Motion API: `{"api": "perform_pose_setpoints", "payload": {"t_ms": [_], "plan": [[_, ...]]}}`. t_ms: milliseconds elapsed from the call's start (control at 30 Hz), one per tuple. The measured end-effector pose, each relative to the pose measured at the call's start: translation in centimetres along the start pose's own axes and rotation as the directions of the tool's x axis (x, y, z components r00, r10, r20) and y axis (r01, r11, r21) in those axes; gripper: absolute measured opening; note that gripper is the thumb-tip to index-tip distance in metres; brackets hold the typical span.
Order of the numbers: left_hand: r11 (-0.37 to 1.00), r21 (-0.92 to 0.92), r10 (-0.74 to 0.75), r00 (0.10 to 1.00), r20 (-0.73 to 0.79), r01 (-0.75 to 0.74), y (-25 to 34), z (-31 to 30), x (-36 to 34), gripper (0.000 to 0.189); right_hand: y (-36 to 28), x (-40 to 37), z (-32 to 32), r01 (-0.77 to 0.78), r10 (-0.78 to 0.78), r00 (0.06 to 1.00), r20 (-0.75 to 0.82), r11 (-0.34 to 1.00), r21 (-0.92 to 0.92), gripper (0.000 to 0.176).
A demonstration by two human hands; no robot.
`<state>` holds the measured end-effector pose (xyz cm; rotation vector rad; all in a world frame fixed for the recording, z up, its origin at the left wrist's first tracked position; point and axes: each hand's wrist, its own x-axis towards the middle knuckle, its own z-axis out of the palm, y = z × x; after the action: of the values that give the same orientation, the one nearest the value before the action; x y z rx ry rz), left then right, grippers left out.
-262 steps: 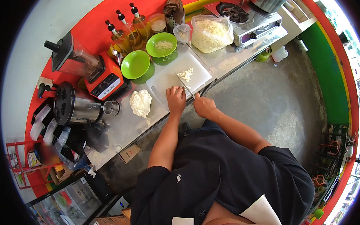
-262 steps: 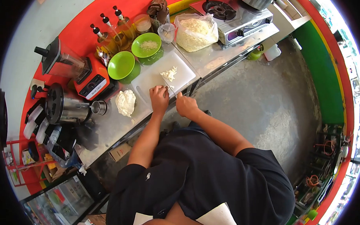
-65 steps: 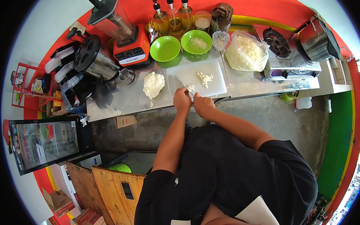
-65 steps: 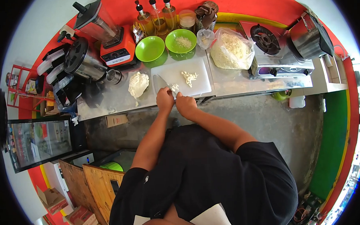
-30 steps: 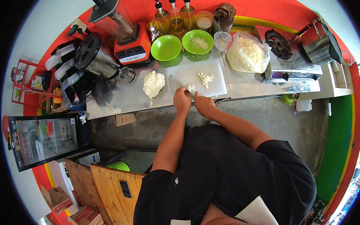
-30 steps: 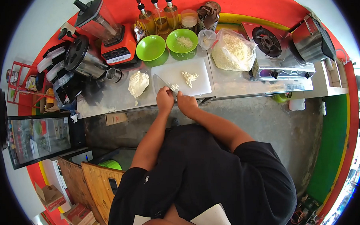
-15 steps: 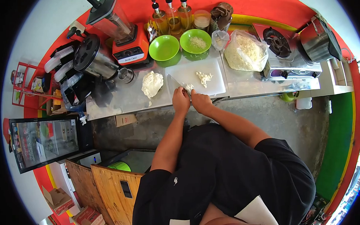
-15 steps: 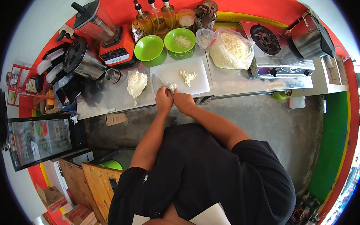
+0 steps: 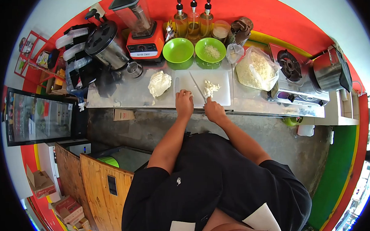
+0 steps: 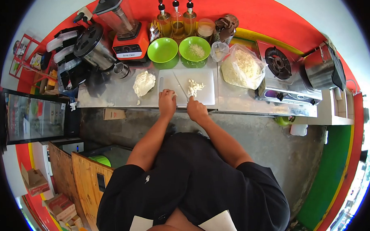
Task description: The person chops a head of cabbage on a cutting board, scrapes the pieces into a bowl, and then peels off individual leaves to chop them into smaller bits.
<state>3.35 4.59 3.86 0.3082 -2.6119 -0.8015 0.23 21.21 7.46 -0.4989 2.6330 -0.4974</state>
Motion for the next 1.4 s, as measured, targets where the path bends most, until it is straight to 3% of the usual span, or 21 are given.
{"api": "perform_pose_setpoints", "payload": {"t_ms": [233,667,900,1167,1400], "plan": [[0.984,0.049,-0.172,0.983,0.059,0.169,0.9,0.3,0.1,0.01,-1.4,0.3,0.6,0.125,-0.114,0.987,0.117,0.988,-0.091,0.021],[0.95,0.128,-0.294,0.954,0.053,0.286,2.1,0.8,-0.1,0.011,-2.1,0.8,-1.0,0.218,-0.173,0.954,0.243,0.961,-0.17,0.02],[0.944,0.148,-0.303,0.953,0.032,0.295,1.9,1.3,-0.6,0.014,-1.7,2.1,-1.1,0.267,-0.224,0.94,0.257,0.953,-0.146,0.024],[0.938,0.102,-0.336,0.942,0.021,0.332,2.3,1.0,-0.5,0.013,-1.8,1.6,-1.4,0.233,-0.166,0.929,0.332,0.957,-0.172,0.028],[0.951,0.134,-0.288,0.956,0.049,0.279,1.6,1.1,-0.6,0.013,-2.0,1.7,-1.4,0.256,-0.194,0.933,0.303,0.949,-0.183,0.027]]}}
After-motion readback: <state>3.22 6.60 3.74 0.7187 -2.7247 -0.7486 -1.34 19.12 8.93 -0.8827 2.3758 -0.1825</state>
